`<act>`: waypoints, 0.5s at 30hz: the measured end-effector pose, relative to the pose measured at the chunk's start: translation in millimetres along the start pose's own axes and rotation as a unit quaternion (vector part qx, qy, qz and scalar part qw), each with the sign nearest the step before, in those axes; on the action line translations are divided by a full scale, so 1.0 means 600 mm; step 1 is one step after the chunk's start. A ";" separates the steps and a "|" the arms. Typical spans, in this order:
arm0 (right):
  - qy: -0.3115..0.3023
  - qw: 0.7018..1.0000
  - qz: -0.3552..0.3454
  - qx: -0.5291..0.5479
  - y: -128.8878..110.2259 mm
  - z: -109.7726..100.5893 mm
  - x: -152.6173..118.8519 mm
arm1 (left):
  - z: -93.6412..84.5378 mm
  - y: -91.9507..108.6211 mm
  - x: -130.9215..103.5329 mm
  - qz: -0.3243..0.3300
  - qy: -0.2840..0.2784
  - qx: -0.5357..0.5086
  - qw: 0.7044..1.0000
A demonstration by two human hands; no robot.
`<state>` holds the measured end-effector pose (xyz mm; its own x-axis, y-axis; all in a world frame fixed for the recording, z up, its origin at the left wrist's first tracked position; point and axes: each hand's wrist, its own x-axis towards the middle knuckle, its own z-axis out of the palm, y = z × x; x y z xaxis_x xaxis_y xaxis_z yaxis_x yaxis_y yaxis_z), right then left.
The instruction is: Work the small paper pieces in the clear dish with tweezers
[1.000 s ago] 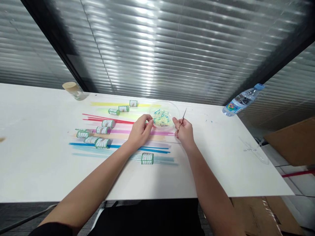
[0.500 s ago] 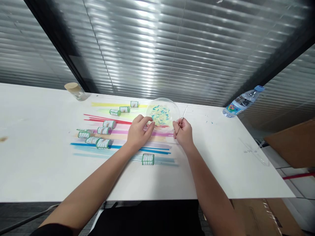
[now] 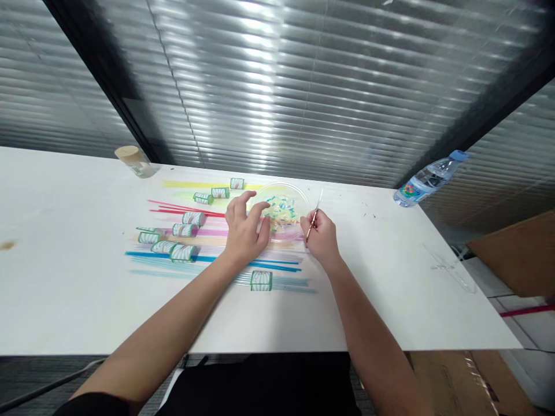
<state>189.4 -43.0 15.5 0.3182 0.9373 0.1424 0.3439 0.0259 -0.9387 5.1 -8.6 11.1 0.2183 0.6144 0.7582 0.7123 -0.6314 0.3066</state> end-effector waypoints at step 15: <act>-0.067 0.994 -0.070 -0.058 -0.026 0.002 -0.023 | -0.015 0.012 0.002 0.104 -0.216 -0.006 0.971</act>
